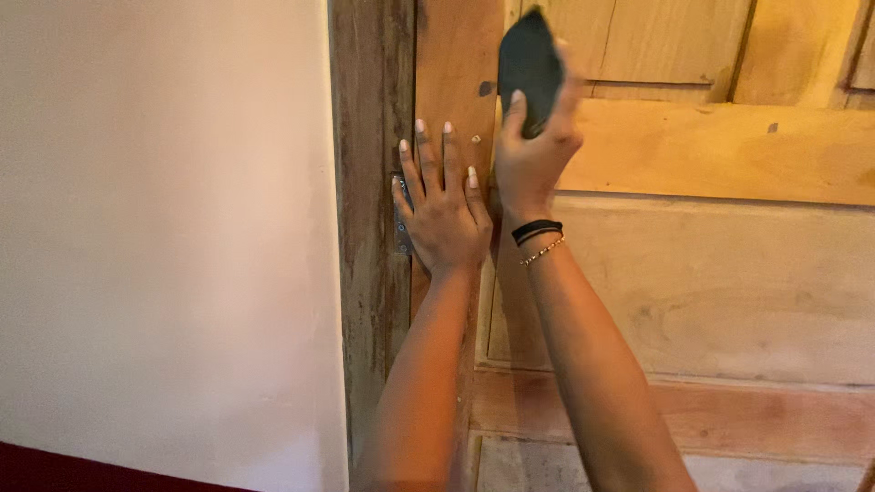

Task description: The person sands the surface of a wooden door using a sanding block. They hold the door with their left hand while moving the sanding block back and forth with their right hand across the door panels and frame.

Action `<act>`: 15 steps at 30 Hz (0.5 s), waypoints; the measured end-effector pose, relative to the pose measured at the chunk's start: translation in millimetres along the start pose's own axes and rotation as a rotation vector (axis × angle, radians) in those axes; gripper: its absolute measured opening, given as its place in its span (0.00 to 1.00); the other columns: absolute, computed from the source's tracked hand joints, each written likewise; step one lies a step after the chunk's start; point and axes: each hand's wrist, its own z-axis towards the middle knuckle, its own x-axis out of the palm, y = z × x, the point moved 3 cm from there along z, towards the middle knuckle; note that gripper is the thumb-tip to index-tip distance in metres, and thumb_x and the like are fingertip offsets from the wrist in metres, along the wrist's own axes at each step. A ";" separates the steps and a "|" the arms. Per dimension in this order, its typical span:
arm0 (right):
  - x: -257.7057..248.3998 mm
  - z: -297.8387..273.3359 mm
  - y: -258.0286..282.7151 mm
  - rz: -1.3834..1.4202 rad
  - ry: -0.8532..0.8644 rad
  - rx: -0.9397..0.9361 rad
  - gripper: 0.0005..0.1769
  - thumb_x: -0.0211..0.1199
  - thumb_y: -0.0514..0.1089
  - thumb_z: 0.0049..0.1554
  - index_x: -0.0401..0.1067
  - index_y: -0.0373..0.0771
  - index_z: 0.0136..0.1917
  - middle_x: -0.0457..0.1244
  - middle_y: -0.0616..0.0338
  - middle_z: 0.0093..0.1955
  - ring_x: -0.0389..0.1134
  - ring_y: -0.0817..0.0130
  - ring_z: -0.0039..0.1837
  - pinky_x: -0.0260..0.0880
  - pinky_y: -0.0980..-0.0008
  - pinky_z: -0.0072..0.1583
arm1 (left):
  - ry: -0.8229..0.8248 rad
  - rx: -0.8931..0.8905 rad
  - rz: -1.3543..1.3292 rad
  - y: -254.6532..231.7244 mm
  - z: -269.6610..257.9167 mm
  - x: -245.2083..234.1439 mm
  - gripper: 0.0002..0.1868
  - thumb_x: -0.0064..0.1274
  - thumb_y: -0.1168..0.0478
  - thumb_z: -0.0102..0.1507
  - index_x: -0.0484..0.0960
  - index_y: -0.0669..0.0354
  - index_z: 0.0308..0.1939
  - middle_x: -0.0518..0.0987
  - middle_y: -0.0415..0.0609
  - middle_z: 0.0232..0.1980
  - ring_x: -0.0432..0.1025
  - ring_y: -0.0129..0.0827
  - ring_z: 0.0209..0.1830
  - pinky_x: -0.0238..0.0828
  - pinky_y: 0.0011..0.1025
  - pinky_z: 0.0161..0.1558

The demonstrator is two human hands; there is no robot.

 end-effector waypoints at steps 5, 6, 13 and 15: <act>5.3 1.3 -5.3 0.036 -0.045 0.028 0.31 0.65 0.32 0.61 0.59 0.35 0.75 0.67 0.52 0.69 0.61 0.64 0.35 0.59 0.69 0.39 | -0.012 0.015 -0.003 1.2 1.3 2.0 0.29 0.29 0.48 0.75 0.55 0.41 0.81 0.49 0.46 0.86 0.47 0.48 0.85 0.48 0.58 0.78; 3.4 0.5 -5.3 0.029 -0.036 0.015 0.31 0.64 0.32 0.60 0.59 0.34 0.74 0.66 0.50 0.70 0.62 0.64 0.34 0.59 0.69 0.38 | -0.015 0.021 -0.022 1.7 0.6 2.4 0.29 0.28 0.49 0.76 0.55 0.42 0.82 0.49 0.46 0.86 0.47 0.48 0.85 0.49 0.58 0.78; -8.5 -3.5 4.5 0.048 -0.053 0.034 0.29 0.63 0.30 0.57 0.62 0.33 0.71 0.67 0.49 0.67 0.70 0.57 0.54 0.70 0.64 0.57 | -0.019 0.021 -0.035 2.3 1.5 1.4 0.29 0.29 0.48 0.75 0.57 0.43 0.81 0.51 0.47 0.85 0.49 0.49 0.85 0.49 0.59 0.77; -6.3 5.4 3.8 0.047 -0.077 0.017 0.31 0.63 0.28 0.55 0.63 0.32 0.71 0.67 0.47 0.66 0.69 0.56 0.55 0.69 0.65 0.56 | -0.049 0.030 -0.030 2.2 0.2 1.7 0.29 0.29 0.47 0.74 0.57 0.43 0.81 0.51 0.47 0.85 0.49 0.49 0.85 0.50 0.59 0.77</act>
